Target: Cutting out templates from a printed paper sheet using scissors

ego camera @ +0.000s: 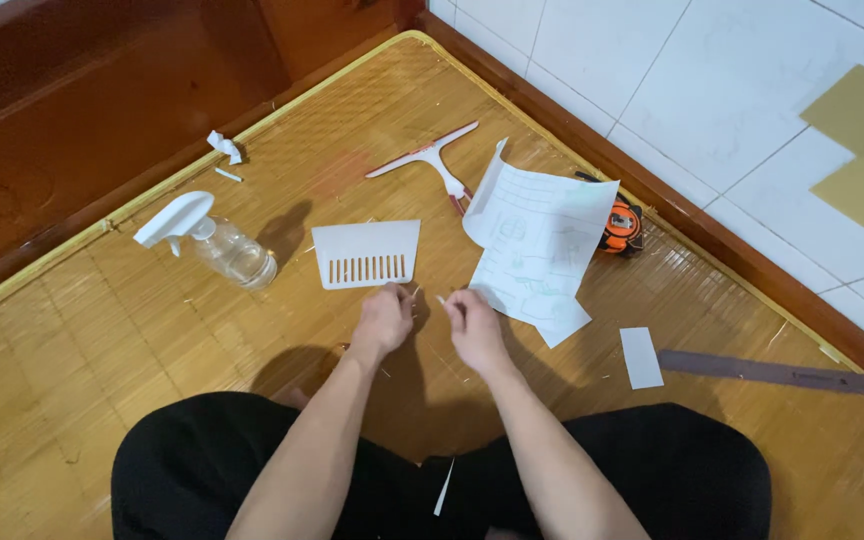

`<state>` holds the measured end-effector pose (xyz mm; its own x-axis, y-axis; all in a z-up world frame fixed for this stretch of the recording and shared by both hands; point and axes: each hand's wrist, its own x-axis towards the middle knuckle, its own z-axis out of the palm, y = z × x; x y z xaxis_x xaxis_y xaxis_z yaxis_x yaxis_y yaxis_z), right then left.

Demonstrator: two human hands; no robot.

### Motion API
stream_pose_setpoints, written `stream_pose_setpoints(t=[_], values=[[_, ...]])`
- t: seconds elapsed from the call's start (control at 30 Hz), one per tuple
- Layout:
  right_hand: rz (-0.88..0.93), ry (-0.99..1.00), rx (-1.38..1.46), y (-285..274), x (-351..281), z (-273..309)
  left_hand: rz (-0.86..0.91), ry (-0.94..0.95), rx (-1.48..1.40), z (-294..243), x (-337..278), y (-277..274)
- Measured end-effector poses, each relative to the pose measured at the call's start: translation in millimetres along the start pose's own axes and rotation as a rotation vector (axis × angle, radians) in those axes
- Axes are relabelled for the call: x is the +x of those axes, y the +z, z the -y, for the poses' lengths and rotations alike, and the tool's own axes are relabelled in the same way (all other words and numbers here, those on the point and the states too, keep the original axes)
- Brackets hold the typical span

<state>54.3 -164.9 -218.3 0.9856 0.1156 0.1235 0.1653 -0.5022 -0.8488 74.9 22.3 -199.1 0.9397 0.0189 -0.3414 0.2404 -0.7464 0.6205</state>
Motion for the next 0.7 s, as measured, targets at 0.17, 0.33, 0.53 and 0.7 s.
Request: stream_pose_setpoints(t=[0.17,0.33,0.53,0.7], values=[[-0.088,0.002,0.139,-3.8,-3.3,17.9,0.019,0.107,-0.201,-46.4,-39.5,-17.6],[-0.105,-0.051,0.048,-10.2,-13.8,30.9,0.014,0.074,-0.347,-32.7,-42.3,6.3],[-0.064,-0.158,0.033,-15.3,-19.5,43.1,-0.065,0.084,-0.826,-19.3,-53.9,12.7],[0.072,-0.026,0.371,-13.4,-17.7,34.9,-0.076,0.007,-0.908,-12.1,-53.6,25.1]])
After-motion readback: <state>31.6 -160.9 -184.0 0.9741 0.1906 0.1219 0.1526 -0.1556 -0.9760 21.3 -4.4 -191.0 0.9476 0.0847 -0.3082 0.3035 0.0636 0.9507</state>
